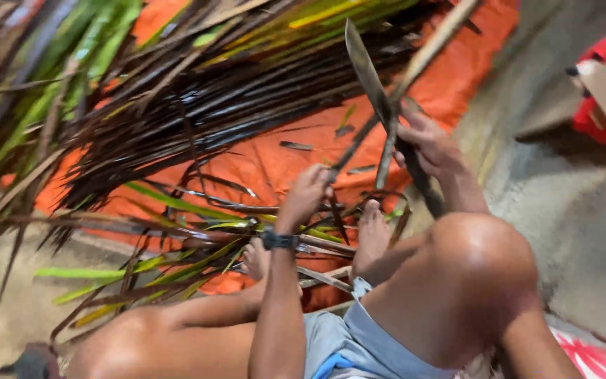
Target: The person strips the central ribs from palm leaves using a large knife while sitting on a tarp.
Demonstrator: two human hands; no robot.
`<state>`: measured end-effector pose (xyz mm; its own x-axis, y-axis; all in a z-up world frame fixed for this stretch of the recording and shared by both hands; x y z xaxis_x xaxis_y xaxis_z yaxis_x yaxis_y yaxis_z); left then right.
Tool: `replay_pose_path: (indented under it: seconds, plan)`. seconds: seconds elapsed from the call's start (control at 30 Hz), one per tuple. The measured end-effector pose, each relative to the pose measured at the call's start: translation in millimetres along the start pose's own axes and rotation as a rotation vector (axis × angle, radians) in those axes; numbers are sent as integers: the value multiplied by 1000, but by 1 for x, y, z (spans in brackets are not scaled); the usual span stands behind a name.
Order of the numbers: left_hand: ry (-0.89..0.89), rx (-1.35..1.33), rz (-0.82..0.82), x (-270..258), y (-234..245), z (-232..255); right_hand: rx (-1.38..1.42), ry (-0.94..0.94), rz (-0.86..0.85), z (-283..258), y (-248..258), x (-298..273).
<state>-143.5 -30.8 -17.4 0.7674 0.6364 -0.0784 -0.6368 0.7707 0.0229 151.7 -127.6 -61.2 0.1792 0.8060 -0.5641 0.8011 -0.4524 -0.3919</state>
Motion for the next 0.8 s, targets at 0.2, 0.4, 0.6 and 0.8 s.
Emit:
replay_pose_path:
  seconds: [0.2,0.4,0.6,0.8]
  plan:
    - [36,-106,68,15,-13,3,52,-149,-20,30,-31,-9]
    - [195,-400,172,19,-22,14,70,-245,-221,33,-76,-37]
    - [252,-595,135,19,-32,-25,39,-233,-337,50,-70,-39]
    - [337,-752,61,16,-27,2,-4,-185,-377,39,-70,-30]
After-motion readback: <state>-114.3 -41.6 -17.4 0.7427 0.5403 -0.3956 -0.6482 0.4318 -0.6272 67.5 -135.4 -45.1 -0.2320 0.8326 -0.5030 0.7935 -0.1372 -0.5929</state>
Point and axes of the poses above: each hand's wrist, its own x-axis towards the middle knuckle, its own y-axis out of the back of the hand, z = x × y, the point moved 1 cm from there along x, towards the middle knuckle, and after that the axes turned 14 degrees about -y, right-handed, at the moved point
